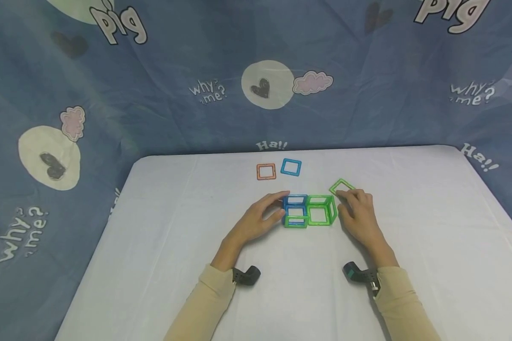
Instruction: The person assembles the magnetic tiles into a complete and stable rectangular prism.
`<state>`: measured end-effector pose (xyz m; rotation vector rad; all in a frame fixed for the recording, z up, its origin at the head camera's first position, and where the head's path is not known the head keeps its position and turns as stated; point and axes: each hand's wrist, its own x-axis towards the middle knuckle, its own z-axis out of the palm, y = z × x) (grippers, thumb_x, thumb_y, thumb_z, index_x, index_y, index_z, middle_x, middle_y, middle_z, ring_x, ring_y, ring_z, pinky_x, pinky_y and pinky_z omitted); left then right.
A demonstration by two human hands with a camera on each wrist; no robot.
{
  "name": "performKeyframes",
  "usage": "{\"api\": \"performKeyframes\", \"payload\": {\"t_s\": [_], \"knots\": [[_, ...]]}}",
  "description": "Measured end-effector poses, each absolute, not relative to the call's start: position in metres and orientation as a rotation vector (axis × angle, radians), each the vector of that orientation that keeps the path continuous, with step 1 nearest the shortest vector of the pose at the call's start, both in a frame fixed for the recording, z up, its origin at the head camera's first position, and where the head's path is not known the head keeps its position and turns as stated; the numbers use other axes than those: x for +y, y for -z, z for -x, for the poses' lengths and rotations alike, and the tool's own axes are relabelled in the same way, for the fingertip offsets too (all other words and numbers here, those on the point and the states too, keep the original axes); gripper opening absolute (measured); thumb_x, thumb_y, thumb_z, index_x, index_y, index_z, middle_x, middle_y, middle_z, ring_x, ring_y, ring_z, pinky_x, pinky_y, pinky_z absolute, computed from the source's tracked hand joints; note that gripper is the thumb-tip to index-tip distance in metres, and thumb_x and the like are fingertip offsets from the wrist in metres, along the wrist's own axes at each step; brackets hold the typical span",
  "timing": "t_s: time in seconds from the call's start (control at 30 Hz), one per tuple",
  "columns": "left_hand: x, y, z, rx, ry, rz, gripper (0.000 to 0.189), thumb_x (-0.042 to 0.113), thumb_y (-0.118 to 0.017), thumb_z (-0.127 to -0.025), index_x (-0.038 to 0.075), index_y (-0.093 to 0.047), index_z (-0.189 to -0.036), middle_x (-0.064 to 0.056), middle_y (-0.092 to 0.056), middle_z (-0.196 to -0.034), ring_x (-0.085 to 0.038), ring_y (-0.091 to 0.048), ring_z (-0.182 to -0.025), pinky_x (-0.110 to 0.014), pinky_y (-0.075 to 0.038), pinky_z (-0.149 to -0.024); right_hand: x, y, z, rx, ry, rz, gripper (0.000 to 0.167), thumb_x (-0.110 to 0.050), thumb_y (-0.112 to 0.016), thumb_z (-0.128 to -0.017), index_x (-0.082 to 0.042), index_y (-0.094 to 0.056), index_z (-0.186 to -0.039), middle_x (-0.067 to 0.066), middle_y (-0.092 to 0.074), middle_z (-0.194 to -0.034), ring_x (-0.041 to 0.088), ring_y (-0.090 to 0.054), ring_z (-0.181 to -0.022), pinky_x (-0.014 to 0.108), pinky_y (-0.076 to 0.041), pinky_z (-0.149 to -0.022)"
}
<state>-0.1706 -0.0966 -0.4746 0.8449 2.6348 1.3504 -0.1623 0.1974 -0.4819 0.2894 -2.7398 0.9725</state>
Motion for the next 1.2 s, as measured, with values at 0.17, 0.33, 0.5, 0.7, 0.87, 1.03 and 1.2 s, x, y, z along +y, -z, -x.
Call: {"api": "performKeyframes", "payload": {"t_s": [0.17,0.33,0.5,0.7,0.87,1.03,1.2], "knots": [[-0.0966,0.4760,0.1712,2.635,-1.356,-0.853,0.051,0.041,-0.052,-0.095,0.031,-0.038,-0.144,0.007,-0.048,-0.142,-0.010,-0.040,-0.135,-0.034,-0.031,-0.116,0.1973,0.4823,0.1623,-2.719,-0.964,-0.280,0.029,-0.008,-0.056,-0.092,-0.002,-0.060,-0.119,0.014,-0.047,-0.105,0.029,-0.036,-0.098,0.039,-0.033,-0.082],[-0.0963,0.4770,0.1717,2.633,-1.358,-0.853,0.051,0.040,-0.052,-0.096,0.031,-0.038,-0.144,0.007,-0.049,-0.140,-0.010,-0.042,-0.134,-0.033,-0.031,-0.115,0.1980,0.4841,0.1621,-2.720,-1.007,-0.235,0.021,-0.011,-0.060,-0.091,-0.003,-0.064,-0.110,0.012,-0.048,-0.103,0.028,-0.036,-0.098,0.038,-0.032,-0.082],[-0.0959,0.4772,0.1714,2.632,-1.361,-0.844,0.051,0.039,-0.053,-0.095,0.033,-0.037,-0.143,0.008,-0.053,-0.135,-0.008,-0.046,-0.129,-0.031,-0.032,-0.115,0.1987,0.4856,0.1622,-2.716,-1.020,-0.194,0.016,-0.013,-0.062,-0.091,-0.004,-0.065,-0.104,0.012,-0.048,-0.104,0.028,-0.036,-0.100,0.038,-0.032,-0.082],[-0.0951,0.4769,0.1707,2.641,-1.359,-0.831,0.050,0.042,-0.052,-0.095,0.036,-0.037,-0.143,0.009,-0.055,-0.131,-0.007,-0.047,-0.127,-0.032,-0.032,-0.115,0.2001,0.4855,0.1626,-2.683,-1.039,-0.198,0.016,-0.016,-0.058,-0.093,-0.005,-0.064,-0.104,0.011,-0.048,-0.107,0.027,-0.036,-0.101,0.038,-0.033,-0.082],[-0.0952,0.4769,0.1713,2.644,-1.354,-0.833,0.050,0.041,-0.052,-0.095,0.035,-0.037,-0.143,0.009,-0.055,-0.130,-0.007,-0.048,-0.127,-0.032,-0.032,-0.115,0.2017,0.4847,0.1637,-2.629,-1.101,-0.173,0.017,-0.018,-0.056,-0.095,-0.007,-0.062,-0.105,0.010,-0.052,-0.108,0.024,-0.037,-0.101,0.037,-0.035,-0.083],[-0.0954,0.4769,0.1712,2.641,-1.350,-0.828,0.050,0.041,-0.052,-0.095,0.035,-0.037,-0.143,0.008,-0.055,-0.131,-0.008,-0.046,-0.129,-0.033,-0.032,-0.115,0.2032,0.4828,0.1642,-2.496,-1.198,-0.146,0.020,-0.020,-0.055,-0.095,-0.005,-0.063,-0.107,0.009,-0.057,-0.105,0.015,-0.041,-0.099,0.030,-0.040,-0.085],[-0.0955,0.4769,0.1712,2.639,-1.350,-0.829,0.050,0.041,-0.052,-0.096,0.034,-0.037,-0.143,0.007,-0.053,-0.134,-0.008,-0.045,-0.130,-0.033,-0.032,-0.115,0.2050,0.4823,0.1646,-2.371,-1.338,-0.064,0.024,-0.021,-0.056,-0.095,-0.002,-0.063,-0.107,0.007,-0.058,-0.104,0.000,-0.046,-0.097,0.010,-0.042,-0.085]]}}
